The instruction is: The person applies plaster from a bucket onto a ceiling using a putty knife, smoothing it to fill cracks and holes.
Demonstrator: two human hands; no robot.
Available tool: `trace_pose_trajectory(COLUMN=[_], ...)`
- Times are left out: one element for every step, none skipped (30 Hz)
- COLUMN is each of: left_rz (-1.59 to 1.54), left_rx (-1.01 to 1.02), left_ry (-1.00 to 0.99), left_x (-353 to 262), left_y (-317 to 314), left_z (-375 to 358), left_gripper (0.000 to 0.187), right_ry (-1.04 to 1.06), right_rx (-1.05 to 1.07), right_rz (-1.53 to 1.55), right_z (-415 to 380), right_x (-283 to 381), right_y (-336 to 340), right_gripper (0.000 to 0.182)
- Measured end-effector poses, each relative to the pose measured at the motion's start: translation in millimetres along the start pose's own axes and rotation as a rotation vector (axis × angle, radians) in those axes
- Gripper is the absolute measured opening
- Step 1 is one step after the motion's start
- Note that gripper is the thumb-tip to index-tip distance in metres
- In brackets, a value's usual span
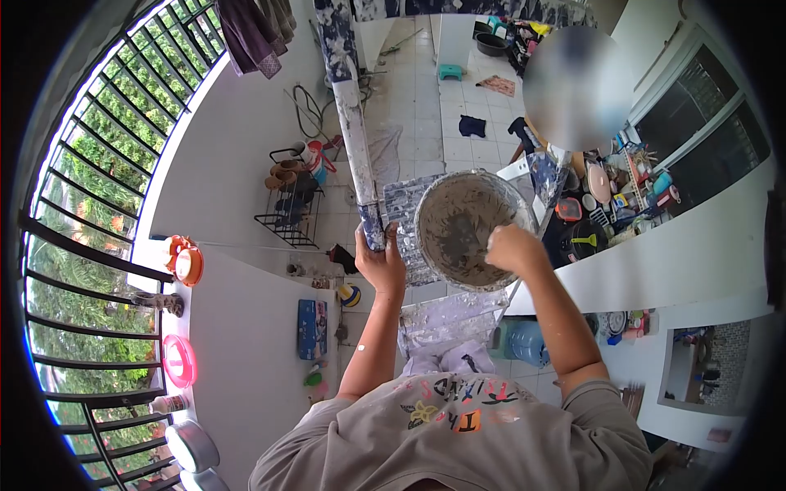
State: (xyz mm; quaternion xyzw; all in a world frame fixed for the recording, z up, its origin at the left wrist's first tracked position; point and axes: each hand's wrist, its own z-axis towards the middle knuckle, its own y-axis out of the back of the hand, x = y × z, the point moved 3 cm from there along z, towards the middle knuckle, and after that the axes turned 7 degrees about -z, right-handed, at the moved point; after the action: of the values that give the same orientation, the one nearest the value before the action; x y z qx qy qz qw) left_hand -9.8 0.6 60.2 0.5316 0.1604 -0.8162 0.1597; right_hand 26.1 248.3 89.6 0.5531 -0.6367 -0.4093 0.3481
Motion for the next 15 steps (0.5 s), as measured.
trace_pose_trajectory(left_rz=[-0.001,0.002,0.002,0.002,0.025,0.031,0.037,0.040,0.030,0.034,0.039,0.050,0.040,0.053,0.069], left_rx=[-0.003,-0.002,-0.004,-0.008,-0.011,-0.013,-0.013,-0.011,-0.016,-0.019,-0.021,-0.022,-0.029,-0.024,-0.020], left_ry=[-0.001,-0.007,-0.014,-0.020,-0.004,0.003,0.005,0.004,-0.024,-0.027,-0.029,-0.029,-0.029,-0.022,-0.015], left_x=[1,0,0,0,2,2,0,-2,-6,-6,-3,0,3,7,11], left_y=[0,0,0,-1,0,1,1,0,-1,-2,-2,-1,-1,-1,0], left_z=[0,0,0,0,-1,-2,-2,-1,0,0,0,-2,-2,-2,-2], left_gripper=[0.028,0.028,0.028,0.028,0.030,0.030,0.031,0.031,0.032,0.033,0.033,0.033,0.034,0.034,0.033], right_ry=[0.052,0.103,0.051,0.000,-0.049,-0.061,-0.071,-0.082,0.036,-0.036,0.036,0.111,0.111,0.114,0.120], right_rx=[0.071,0.140,0.096,0.052,0.011,0.049,0.084,0.115,0.053,0.072,0.100,0.131,0.202,0.270,0.339], right_rz=[0.013,0.026,0.077,0.126,0.173,0.093,0.016,-0.059,-0.100,-0.062,-0.054,-0.044,0.035,0.112,0.188], right_z=[-5,-13,-14,-15,-17,-18,-15,-10,13,-15,-18,-21,-29,-37,-41], right_x=[-3,-5,-8,-12,-15,-16,-16,-18,-27,-8,-5,-3,-1,-1,-1], right_y=[17,37,47,54,57,51,42,29,-15,9,8,5,14,31,41], right_gripper=[0.027,0.028,0.030,0.031,0.032,0.033,0.033,0.034,0.034,0.038,0.038,0.039,0.040,0.040,0.041])
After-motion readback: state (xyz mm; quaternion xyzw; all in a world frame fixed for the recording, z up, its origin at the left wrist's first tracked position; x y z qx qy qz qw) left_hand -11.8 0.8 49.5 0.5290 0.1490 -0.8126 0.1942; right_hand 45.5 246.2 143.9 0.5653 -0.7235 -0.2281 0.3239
